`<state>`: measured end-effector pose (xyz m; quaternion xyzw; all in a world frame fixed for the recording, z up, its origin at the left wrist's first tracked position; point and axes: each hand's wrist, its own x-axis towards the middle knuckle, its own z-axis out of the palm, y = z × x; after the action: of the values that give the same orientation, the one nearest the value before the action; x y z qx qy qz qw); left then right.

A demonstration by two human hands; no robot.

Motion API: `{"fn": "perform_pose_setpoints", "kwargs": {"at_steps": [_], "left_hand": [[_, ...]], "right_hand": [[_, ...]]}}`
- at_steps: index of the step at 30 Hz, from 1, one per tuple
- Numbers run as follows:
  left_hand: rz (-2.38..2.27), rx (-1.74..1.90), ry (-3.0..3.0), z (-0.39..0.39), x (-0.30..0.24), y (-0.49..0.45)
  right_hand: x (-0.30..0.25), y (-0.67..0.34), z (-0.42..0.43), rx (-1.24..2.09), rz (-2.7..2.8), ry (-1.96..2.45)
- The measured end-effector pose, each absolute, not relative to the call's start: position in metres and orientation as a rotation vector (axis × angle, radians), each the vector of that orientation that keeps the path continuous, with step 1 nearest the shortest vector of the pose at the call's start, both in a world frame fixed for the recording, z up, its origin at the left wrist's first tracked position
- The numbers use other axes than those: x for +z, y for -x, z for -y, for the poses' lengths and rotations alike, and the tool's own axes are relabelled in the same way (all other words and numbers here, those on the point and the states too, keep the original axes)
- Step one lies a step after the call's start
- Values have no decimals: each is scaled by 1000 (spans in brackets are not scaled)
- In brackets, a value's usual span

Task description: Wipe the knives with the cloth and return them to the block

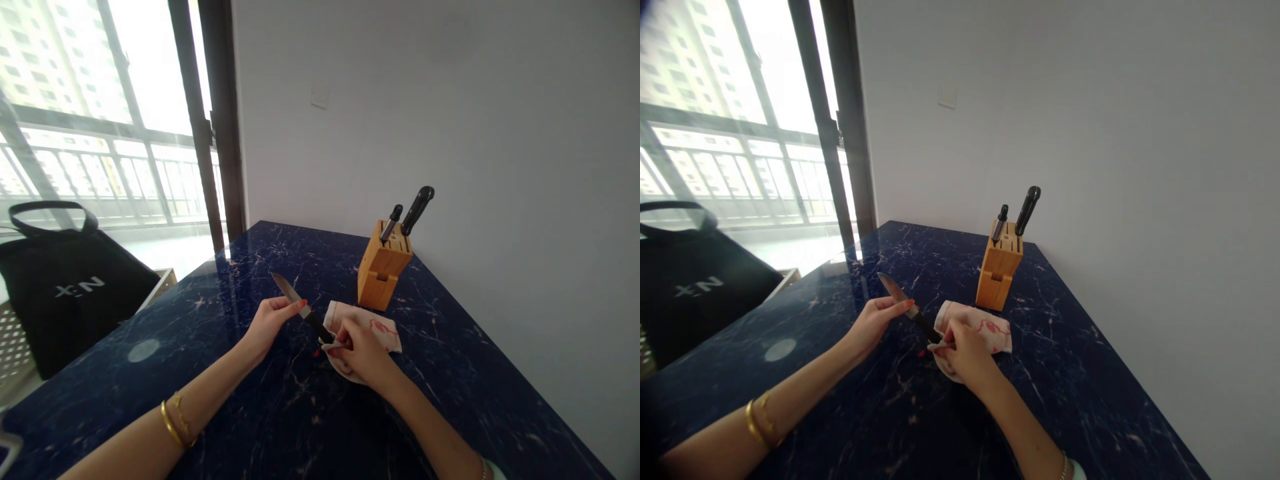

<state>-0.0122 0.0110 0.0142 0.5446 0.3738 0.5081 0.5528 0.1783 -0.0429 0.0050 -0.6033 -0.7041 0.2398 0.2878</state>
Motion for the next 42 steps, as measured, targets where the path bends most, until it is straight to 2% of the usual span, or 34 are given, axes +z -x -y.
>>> {"fn": "perform_pose_setpoints", "kwargs": {"at_steps": [17,25,31,42], "left_hand": [[-887,1420,-1153,-22,12,18],[-864,1511,-1004,-31,13,24],[-756,1479,-930,-26,14,19],[-620,1348,-872,-5,14,2]], "right_hand": [[7,-180,37,810,1781,1531],[13,-179,45,664,2011,1515],[30,-186,47,606,1882,1483],[18,-172,45,1115,1377,1091]]}}
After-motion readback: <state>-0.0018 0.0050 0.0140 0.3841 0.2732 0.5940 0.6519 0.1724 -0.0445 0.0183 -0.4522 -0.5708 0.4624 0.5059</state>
